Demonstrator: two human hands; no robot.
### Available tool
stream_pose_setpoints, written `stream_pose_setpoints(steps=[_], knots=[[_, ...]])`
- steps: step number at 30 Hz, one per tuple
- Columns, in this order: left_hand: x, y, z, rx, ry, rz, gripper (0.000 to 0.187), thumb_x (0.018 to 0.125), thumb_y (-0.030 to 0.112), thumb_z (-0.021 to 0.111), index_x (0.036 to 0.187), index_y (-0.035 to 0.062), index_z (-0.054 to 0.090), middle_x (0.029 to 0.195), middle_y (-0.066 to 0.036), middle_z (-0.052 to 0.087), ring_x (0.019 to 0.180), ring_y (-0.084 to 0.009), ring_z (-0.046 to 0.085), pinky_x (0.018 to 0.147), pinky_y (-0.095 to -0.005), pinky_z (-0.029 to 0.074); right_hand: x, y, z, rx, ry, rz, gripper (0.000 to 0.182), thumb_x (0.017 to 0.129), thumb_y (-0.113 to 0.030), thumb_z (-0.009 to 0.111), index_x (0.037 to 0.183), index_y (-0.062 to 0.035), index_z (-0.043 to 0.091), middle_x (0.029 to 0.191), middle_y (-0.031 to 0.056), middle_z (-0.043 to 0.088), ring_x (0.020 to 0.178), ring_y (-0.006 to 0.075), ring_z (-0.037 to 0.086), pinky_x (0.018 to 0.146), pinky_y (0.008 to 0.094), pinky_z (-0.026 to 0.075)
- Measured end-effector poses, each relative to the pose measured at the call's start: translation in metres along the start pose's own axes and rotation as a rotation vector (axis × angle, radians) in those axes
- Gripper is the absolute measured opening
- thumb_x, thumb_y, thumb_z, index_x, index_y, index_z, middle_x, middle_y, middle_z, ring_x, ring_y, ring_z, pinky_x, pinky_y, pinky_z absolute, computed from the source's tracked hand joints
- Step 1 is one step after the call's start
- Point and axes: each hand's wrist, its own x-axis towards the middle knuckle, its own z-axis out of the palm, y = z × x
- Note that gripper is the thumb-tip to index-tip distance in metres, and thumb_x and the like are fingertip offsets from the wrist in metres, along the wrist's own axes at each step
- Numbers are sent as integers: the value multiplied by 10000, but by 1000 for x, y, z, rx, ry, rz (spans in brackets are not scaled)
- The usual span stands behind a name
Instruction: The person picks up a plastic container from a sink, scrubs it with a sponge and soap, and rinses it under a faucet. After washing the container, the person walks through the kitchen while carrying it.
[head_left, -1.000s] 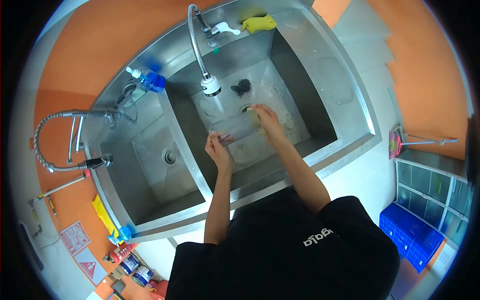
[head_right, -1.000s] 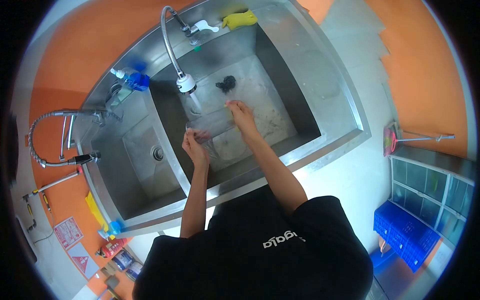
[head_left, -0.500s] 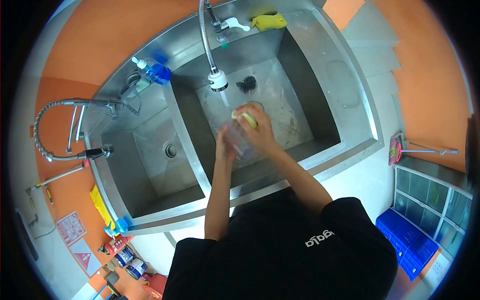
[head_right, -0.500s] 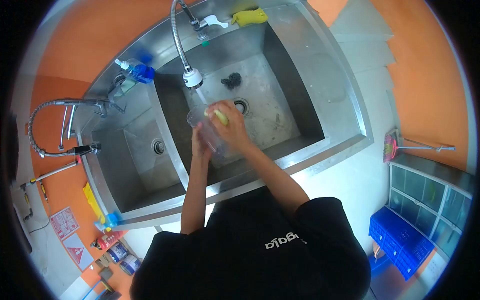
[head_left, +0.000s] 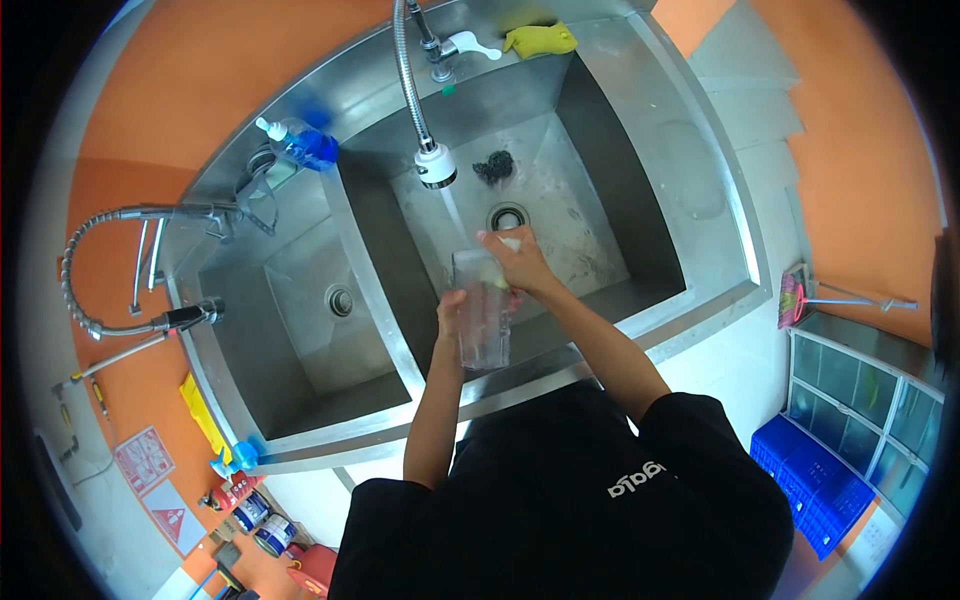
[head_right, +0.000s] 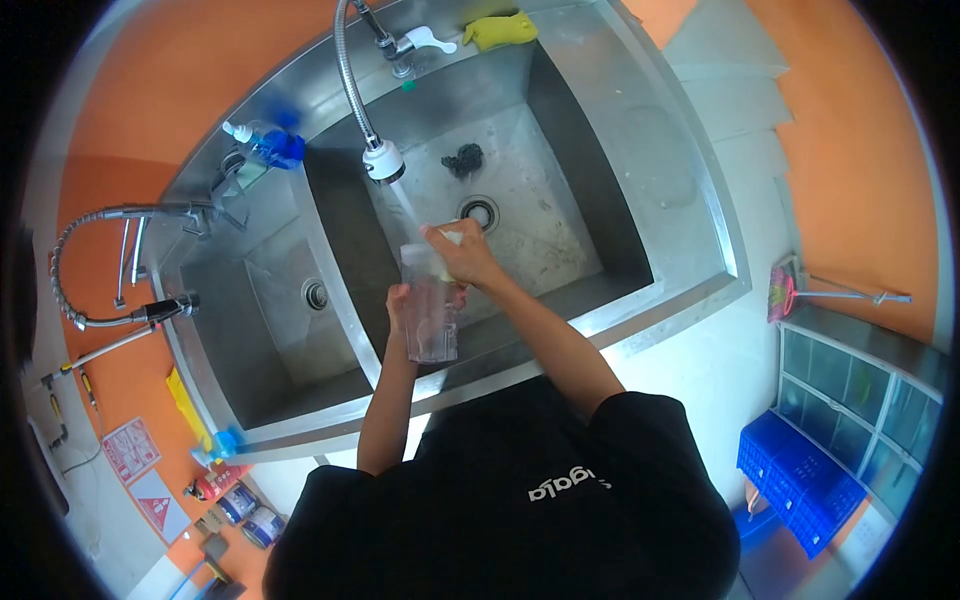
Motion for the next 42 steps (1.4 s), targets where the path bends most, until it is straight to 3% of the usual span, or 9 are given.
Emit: stream_pose_setpoints(steps=[8, 11, 13, 17, 19, 22, 29, 35, 42], knots=[[24, -25, -3, 1197, 642, 396, 653, 558, 202, 787, 1055, -46, 444, 996, -182, 552, 907, -245, 581, 777, -356, 471, 30, 22, 3, -778, 172, -642, 350, 802, -312, 587, 676, 6, 660, 547, 177, 572, 492, 310, 563, 496, 359, 438], [17, -25, 0, 738, 489, 148, 550, 632, 49, 705, 1126, 9, 468, 1083, -150, 531, 960, -234, 567, 814, -358, 467, 31, 15, -9, -491, 70, -471, 366, 796, -317, 599, 633, 8, 639, 529, 163, 562, 493, 276, 558, 492, 344, 418], [12, -22, -4, -239, -204, -29, 569, 617, 65, 721, 1123, 6, 469, 1086, -153, 526, 931, -215, 570, 789, -364, 475, 30, 13, -9, -242, -11, -297, 374, 790, -322, 608, 619, 10, 630, 524, 155, 560, 497, 255, 555, 494, 332, 411], [15, -18, 4, -133, 101, -22, 669, 558, 151, 768, 1112, -18, 434, 994, -180, 553, 887, -249, 581, 798, -378, 450, 32, 21, -6, -175, 150, -247, 367, 783, -326, 618, 614, 0, 621, 520, 146, 552, 464, 213, 531, 490, 323, 403], [26, -21, -1, 1135, 645, 146, 702, 574, 111, 741, 1176, -11, 402, 1024, -184, 549, 896, -269, 581, 813, -398, 453, 35, 34, -3, -347, 159, -280, 369, 782, -331, 619, 614, -3, 618, 526, 145, 553, 462, 211, 531, 492, 331, 405], [32, -26, -9, 1328, 610, 451, 752, 572, 105, 738, 1217, -9, 369, 1043, -171, 555, 890, -273, 588, 796, -399, 477, 45, 37, 1, -750, 149, -719, 376, 781, -352, 622, 631, -7, 616, 536, 148, 548, 470, 211, 527, 499, 344, 400], [31, -17, -27, 153, -111, 108, 659, 704, 328, 678, 1206, -11, 419, 1041, -139, 563, 953, -260, 577, 827, -381, 476, 66, 26, -26, 43, 179, -197, 330, 819, -286, 580, 636, -12, 599, 521, 16, 497, 490, 129, 458, 511, 302, 380], [89, 23, -79, 270, 314, 340, 543, 774, 266, 644, 1196, 3, 426, 1049, -150, 574, 915, -269, 596, 780, -399, 506, 120, -74, -146, -125, 628, -547, 413, 910, -316, 307, 926, -5, 578, 801, 106, 550, 695, 177, 466, 667, 321, 385], [101, 53, -57, 241, 486, 304, 489, 865, 389, 504, 1202, 38, 457, 1050, -135, 579, 973, -288, 570, 827, -431, 473, 192, -92, -206, -1108, 640, -880, 472, 806, -176, 528, 1236, -7, 432, 1249, 216, 451, 1175, 358, 408, 996, 410, 300]])
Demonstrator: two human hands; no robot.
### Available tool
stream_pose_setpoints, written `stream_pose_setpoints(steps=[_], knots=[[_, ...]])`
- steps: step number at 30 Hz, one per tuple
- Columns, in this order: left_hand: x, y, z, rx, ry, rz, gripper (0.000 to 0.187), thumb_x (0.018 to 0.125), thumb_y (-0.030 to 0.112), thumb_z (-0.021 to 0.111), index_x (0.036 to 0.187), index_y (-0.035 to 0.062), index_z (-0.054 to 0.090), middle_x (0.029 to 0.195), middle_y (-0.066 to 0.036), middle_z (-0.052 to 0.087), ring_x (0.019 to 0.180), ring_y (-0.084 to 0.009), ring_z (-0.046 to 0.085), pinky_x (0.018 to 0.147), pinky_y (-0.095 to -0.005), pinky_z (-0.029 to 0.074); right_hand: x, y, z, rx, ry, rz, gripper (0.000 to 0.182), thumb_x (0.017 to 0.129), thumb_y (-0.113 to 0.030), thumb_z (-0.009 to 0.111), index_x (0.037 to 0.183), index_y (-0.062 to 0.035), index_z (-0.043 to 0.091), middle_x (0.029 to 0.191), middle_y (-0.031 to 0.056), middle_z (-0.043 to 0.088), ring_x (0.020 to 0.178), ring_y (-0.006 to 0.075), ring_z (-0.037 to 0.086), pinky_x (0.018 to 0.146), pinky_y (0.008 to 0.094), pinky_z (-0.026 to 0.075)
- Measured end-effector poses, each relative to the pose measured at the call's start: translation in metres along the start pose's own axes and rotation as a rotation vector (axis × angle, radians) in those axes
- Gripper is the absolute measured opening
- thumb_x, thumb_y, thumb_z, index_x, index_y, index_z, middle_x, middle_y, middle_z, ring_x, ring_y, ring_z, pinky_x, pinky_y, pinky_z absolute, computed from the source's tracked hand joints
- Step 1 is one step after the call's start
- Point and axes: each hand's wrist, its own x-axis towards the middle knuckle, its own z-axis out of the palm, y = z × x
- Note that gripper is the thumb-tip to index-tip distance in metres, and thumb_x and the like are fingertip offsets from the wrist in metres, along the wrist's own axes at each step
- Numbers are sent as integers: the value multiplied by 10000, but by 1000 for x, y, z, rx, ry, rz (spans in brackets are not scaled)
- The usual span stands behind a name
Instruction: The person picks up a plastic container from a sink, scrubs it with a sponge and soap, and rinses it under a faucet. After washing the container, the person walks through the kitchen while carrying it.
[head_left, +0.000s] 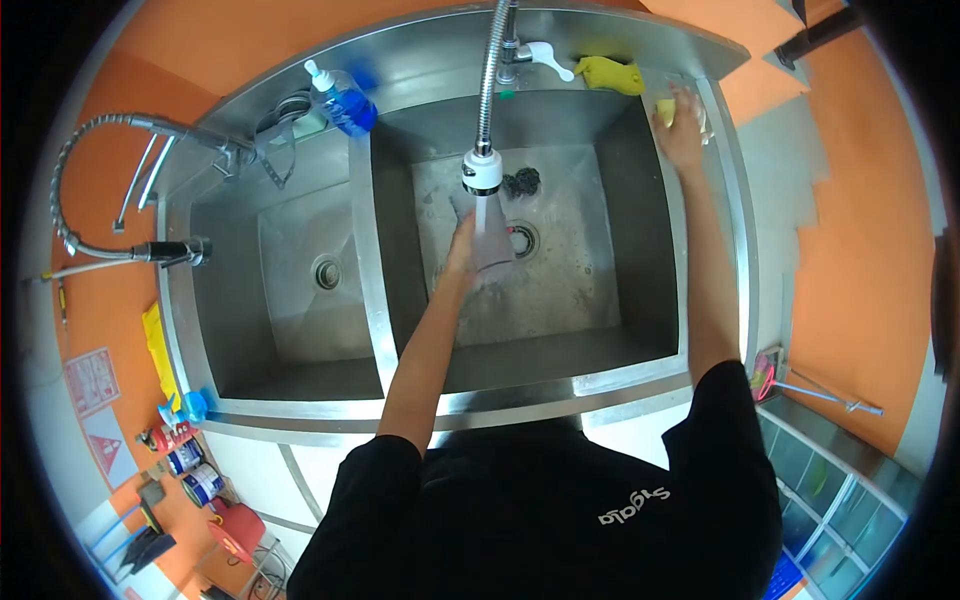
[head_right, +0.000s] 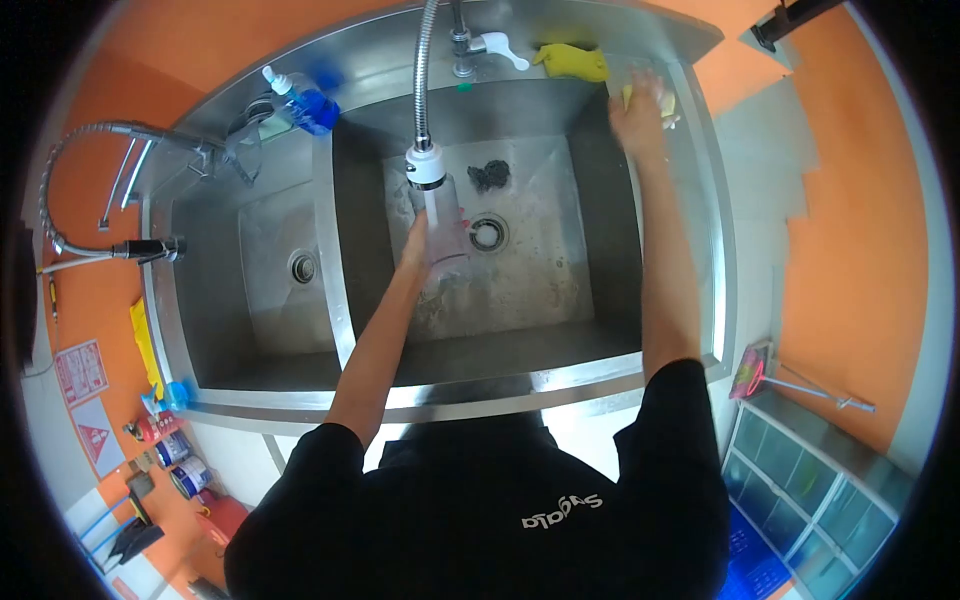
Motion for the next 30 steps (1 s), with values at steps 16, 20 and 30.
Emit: stream_pose_setpoints(steps=[16, 20, 30], knots=[[-131, -30, -28, 1127, 296, 585, 590, 812, 188, 608, 1298, -20, 346, 1232, -228, 470, 1174, -357, 434, 922, -408, 384, -194, -218, 90, 828, -860, 593, 813, 597, -383, 787, 1213, -20, 399, 995, 113, 559, 926, 225, 557, 783, 341, 459], [-155, -35, -35, 951, 358, 523, 448, 825, 148, 594, 1211, -11, 430, 1180, -195, 523, 1113, -298, 503, 829, -371, 457, -193, -217, 90, 749, -565, 119, 825, 554, -307, 814, 1221, -49, 401, 949, 105, 557, 897, 220, 564, 771, 354, 466], [-166, -32, -40, 879, 401, 567, 290, 851, 106, 555, 1123, 11, 518, 1107, -156, 564, 1039, -234, 545, 803, -328, 474, -194, -243, 84, 1076, -336, 427, 708, 602, -276, 788, 1172, -64, 425, 950, 104, 570, 849, 209, 568, 752, 347, 458]])
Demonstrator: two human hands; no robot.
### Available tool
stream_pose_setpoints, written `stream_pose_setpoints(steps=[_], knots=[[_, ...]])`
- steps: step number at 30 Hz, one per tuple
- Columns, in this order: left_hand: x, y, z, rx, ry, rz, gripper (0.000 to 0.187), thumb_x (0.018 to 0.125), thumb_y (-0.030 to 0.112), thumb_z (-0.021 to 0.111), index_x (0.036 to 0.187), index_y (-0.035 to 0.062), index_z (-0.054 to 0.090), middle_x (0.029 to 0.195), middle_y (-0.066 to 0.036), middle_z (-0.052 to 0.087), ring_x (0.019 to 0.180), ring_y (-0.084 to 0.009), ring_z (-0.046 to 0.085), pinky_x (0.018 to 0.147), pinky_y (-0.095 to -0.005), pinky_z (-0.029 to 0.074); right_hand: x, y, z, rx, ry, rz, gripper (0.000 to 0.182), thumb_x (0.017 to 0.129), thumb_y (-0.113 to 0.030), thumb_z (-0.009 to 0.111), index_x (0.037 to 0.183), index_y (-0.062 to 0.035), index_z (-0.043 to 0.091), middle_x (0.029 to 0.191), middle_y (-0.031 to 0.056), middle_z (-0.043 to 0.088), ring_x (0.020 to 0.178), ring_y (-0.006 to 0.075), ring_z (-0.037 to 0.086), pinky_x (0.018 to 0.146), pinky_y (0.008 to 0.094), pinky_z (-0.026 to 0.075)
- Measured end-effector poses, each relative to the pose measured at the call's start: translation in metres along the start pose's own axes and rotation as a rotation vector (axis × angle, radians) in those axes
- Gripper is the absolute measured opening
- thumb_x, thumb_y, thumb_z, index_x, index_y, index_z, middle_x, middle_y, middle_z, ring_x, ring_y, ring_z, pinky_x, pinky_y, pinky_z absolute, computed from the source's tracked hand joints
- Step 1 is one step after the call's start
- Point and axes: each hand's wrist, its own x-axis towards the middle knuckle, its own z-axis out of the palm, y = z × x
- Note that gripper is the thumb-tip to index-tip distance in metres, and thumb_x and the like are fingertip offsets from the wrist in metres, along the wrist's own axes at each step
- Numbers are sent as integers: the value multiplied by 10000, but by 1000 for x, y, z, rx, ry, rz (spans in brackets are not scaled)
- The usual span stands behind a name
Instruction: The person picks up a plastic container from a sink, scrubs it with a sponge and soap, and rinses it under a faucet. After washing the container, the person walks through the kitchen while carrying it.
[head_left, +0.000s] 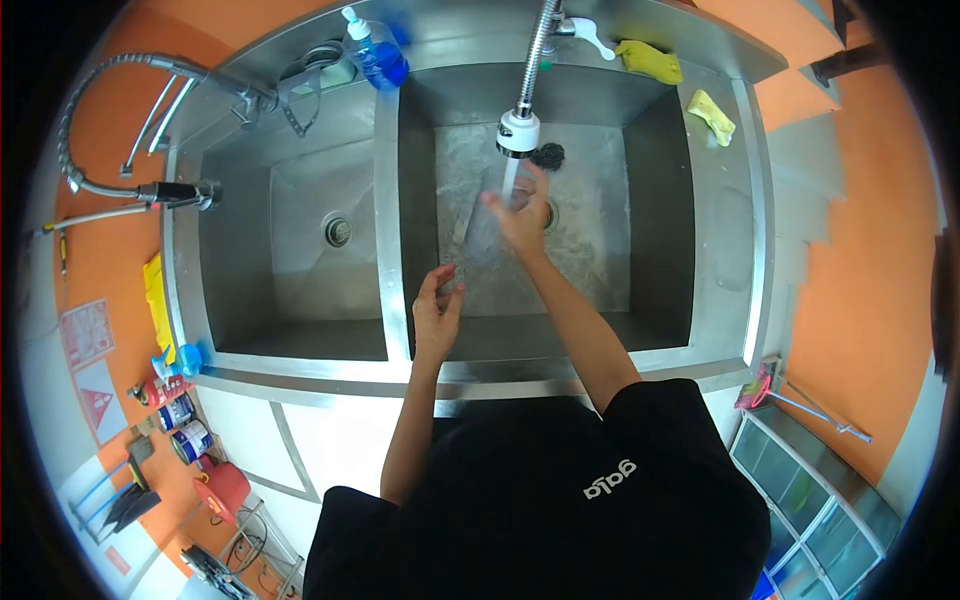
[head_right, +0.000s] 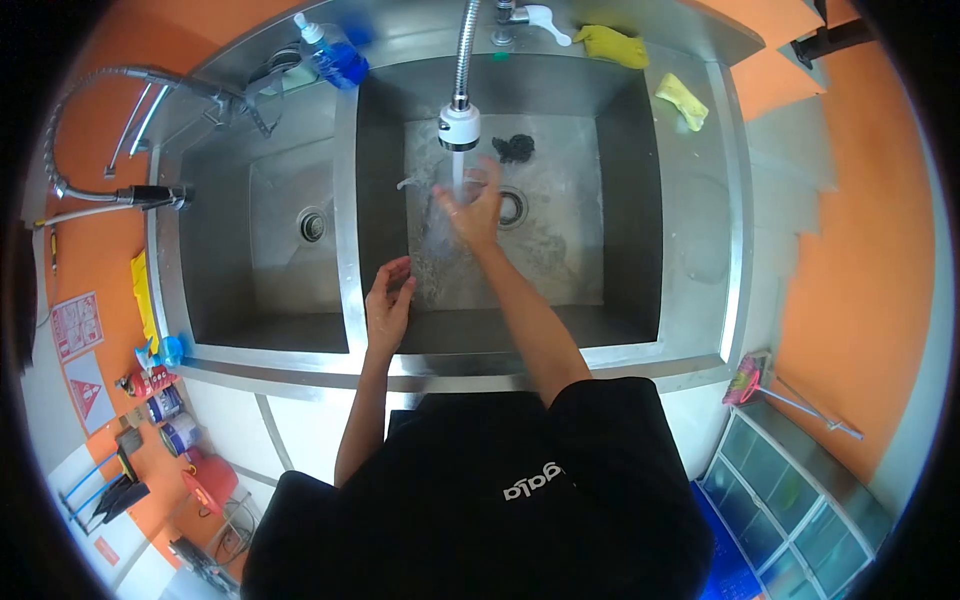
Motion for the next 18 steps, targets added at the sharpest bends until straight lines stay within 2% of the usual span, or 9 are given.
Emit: stream_pose_setpoints(steps=[1, 2, 4, 5, 7, 8, 10, 14, 18], knots=[[-2, -2, -1, 5, 6, -5, 290, 851, 106, 555, 1123, 11, 518, 1107, -156, 564, 1039, -234, 545, 803, -328, 474, 0, 0, 2, 115, 232, 131, 653, 626, -289, 773, 1149, -56, 458, 943, 106, 577, 845, 202, 572, 750, 348, 455], [-4, -4, -3, -13, 6, -14, 279, 852, 99, 554, 1114, 11, 523, 1100, -152, 567, 1037, -231, 546, 807, -332, 472, -2, 0, 1, 120, 233, 136, 653, 626, -289, 773, 1149, -56, 458, 943, 106, 577, 845, 202, 572, 750, 348, 455], [-4, -13, -3, -28, 0, -16, 268, 852, 92, 553, 1106, 11, 528, 1092, -147, 570, 1035, -229, 546, 810, -335, 471, 0, 0, -5, -103, -80, 26, 542, 694, -346, 716, 1095, -40, 518, 930, 117, 590, 861, 212, 573, 733, 341, 452], [-3, -22, -3, -88, 12, -45, 270, 865, 114, 542, 1117, 20, 519, 1102, -137, 565, 1041, -223, 540, 814, -337, 468, 1, 12, -4, -99, -81, 24, 542, 694, -346, 716, 1095, -40, 518, 930, 117, 590, 861, 212, 573, 733, 341, 452], [-3, -18, -6, -142, 36, -75, 272, 878, 135, 531, 1128, 30, 509, 1111, -126, 559, 1047, -217, 533, 818, -339, 466, 2, 45, 6, 521, -70, 634, 540, 786, -393, 608, 1150, -19, 470, 1009, 148, 567, 927, 218, 559, 665, 328, 493], [-1, -8, -6, -323, 44, -182, 292, 898, 183, 504, 1154, 44, 483, 1146, -124, 535, 1067, -215, 518, 834, -338, 458, 2, 50, 3, 528, -76, 635, 540, 786, -393, 608, 1150, -19, 470, 1009, 148, 567, 927, 218, 559, 665, 328, 493], [3, -2, -6, -498, 51, -291, 314, 918, 230, 476, 1179, 58, 457, 1180, -121, 510, 1088, -212, 503, 850, -338, 451, 1, 34, -9, 1306, -538, 870, 527, 817, -436, 555, 1134, -22, 481, 1041, 170, 563, 990, 256, 555, 669, 365, 517], [11, 1, -1, -541, 20, -289, 348, 924, 267, 461, 1195, 51, 433, 1186, -129, 499, 1098, -226, 494, 861, -361, 446, -7, 10, 0, 1465, -249, 961, 542, 829, -472, 518, 1143, -32, 475, 1050, 185, 558, 1001, 286, 559, 687, 401, 532], [10, -9, 2, -566, 22, -304, 329, 920, 244, 470, 1176, 39, 452, 1174, -128, 509, 1096, -224, 495, 866, -359, 443, -4, 5, -6, 1040, -284, 887, 528, 796, -383, 608, 1151, -23, 454, 1034, 169, 566, 1004, 306, 556, 802, 430, 493]])
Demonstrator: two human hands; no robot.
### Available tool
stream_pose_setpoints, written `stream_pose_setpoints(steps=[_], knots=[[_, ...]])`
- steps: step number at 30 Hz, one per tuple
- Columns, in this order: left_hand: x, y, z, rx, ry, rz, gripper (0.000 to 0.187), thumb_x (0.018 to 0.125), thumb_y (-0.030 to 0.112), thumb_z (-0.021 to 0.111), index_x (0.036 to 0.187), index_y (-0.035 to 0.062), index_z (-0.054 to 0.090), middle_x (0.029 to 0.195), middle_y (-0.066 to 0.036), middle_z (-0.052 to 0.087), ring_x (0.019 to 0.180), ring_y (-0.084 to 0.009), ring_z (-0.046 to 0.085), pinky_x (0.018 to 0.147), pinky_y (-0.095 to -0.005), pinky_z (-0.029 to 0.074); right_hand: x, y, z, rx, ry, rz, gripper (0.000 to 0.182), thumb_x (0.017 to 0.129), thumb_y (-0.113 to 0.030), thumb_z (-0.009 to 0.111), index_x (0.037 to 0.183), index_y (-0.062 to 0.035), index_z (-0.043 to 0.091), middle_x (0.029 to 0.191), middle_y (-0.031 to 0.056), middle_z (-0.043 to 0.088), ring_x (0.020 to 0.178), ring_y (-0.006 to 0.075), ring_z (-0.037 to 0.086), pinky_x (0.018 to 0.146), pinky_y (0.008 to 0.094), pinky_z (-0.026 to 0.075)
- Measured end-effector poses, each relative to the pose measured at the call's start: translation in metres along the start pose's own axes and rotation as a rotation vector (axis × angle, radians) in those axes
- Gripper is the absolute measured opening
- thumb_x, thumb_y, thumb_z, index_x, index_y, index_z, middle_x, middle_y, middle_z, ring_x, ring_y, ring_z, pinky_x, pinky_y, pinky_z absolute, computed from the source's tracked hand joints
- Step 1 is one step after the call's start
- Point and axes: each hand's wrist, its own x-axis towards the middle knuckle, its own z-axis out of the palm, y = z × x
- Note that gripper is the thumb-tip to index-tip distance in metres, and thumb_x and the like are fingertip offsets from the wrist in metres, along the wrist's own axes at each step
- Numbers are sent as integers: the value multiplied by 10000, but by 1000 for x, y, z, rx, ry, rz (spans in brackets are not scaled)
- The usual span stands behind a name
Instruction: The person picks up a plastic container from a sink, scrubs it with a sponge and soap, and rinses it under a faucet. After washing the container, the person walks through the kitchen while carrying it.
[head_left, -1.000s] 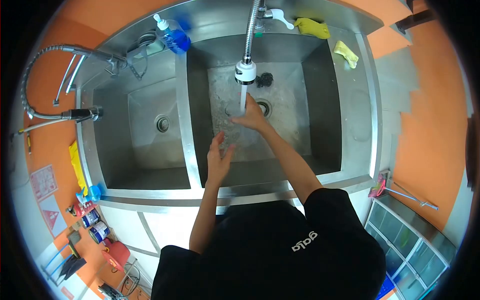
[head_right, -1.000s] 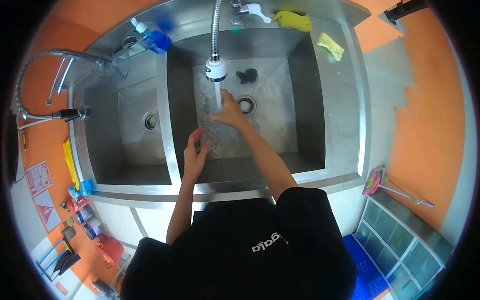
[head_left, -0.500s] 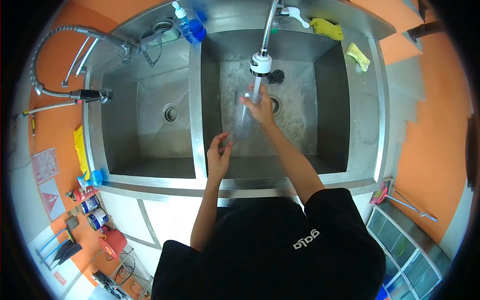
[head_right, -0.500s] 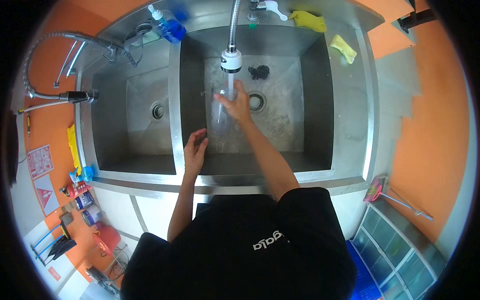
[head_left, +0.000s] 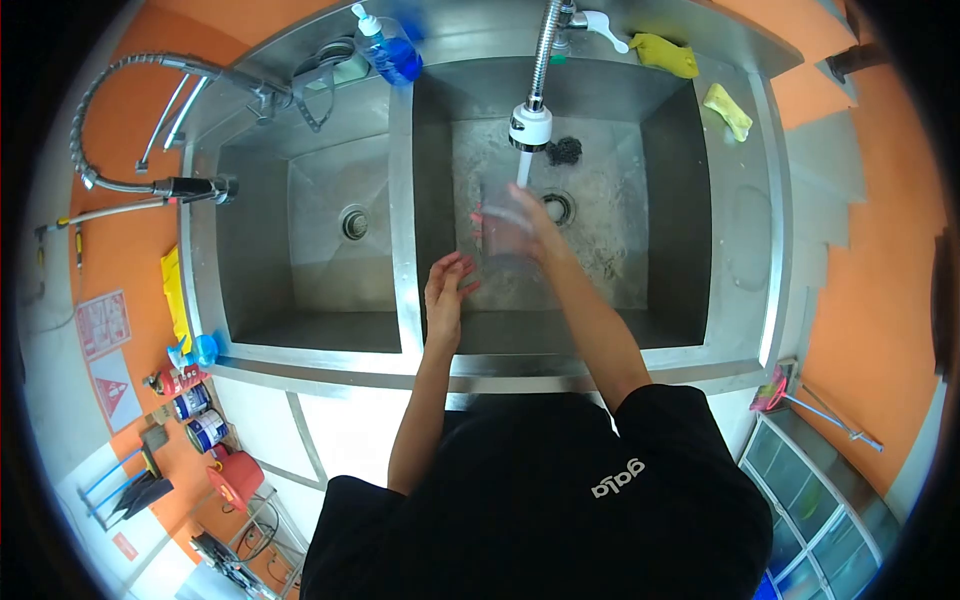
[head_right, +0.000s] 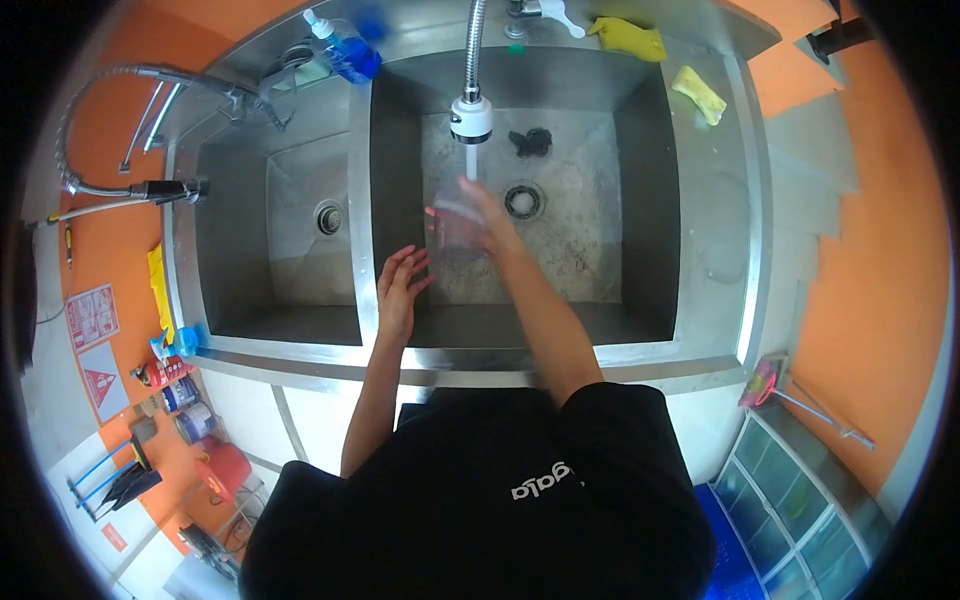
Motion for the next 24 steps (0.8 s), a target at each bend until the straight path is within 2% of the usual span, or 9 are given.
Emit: stream_pose_setpoints(steps=[2, 4, 10, 11, 13, 16, 20, 22, 24], knots=[[0, -5, -3, 17, 8, -13, 325, 918, 237, 473, 1173, 36, 456, 1171, -127, 513, 1094, -221, 497, 866, -357, 443, -8, -4, 4, -168, 57, -38, 540, 762, -326, 668, 1132, 6, 456, 1020, 160, 573, 995, 303, 557, 839, 430, 474], [-2, -6, -4, 30, 25, -26, 321, 916, 229, 476, 1170, 33, 459, 1168, -126, 516, 1092, -219, 499, 867, -355, 442, -21, -17, 12, -1437, 184, -593, 714, 630, -321, 773, 1191, -57, 419, 1065, 147, 567, 1032, 287, 548, 915, 409, 403], [-3, -5, -5, 153, 73, -2, 280, 911, 192, 482, 1154, 53, 483, 1139, -113, 543, 1078, -206, 511, 862, -344, 443, -23, -18, 15, -1137, 362, -1178, 797, 486, -233, 827, 1148, -21, 438, 1079, 137, 556, 1035, 260, 539, 869, 362, 424], [-2, -6, -6, 147, 64, 10, 271, 911, 183, 481, 1149, 55, 488, 1136, -110, 547, 1076, -200, 513, 858, -339, 444, -23, -9, 6, -1135, 360, -1175, 797, 486, -233, 827, 1148, -21, 438, 1079, 137, 556, 1035, 260, 539, 869, 362, 424], [-3, -8, -6, 135, 58, 33, 262, 910, 174, 480, 1144, 58, 493, 1134, -107, 551, 1074, -195, 515, 854, -333, 445, -18, 10, -19, -1255, 405, -680, 784, 500, -216, 818, 1155, -23, 433, 1077, 133, 548, 1016, 239, 538, 868, 353, 423], [-1, -1, -8, 142, 55, 59, 251, 909, 153, 481, 1139, 52, 494, 1135, -105, 554, 1063, -189, 524, 844, -322, 448, -14, 2, -26, -1292, 353, -888, 806, 512, -245, 830, 1171, -18, 424, 1069, 128, 541, 977, 217, 535, 848, 336, 430], [-6, -6, -12, 119, 80, 117, 199, 901, 81, 468, 1095, 54, 508, 1051, -53, 583, 961, -130, 548, 774, -256, 444, -17, 7, -6, -1157, 484, -854, 805, 530, -271, 836, 1177, -28, 423, 1057, 123, 540, 952, 201, 532, 832, 320, 431], [-7, -7, -11, 113, 82, 113, 198, 903, 84, 465, 1094, 49, 506, 1049, -55, 584, 958, -134, 555, 769, -255, 444, -13, 7, -8, -1237, 177, -888, 793, 533, -255, 843, 1168, -28, 426, 1046, 123, 543, 941, 200, 534, 816, 318, 436], [-10, -5, -11, 99, 98, 113, 197, 904, 84, 463, 1092, 45, 506, 1054, -58, 583, 961, -138, 557, 767, -256, 445, -4, 11, -6, -1084, 290, -886, 794, 528, -239, 847, 1166, -27, 425, 1043, 119, 545, 949, 200, 534, 819, 319, 435]])
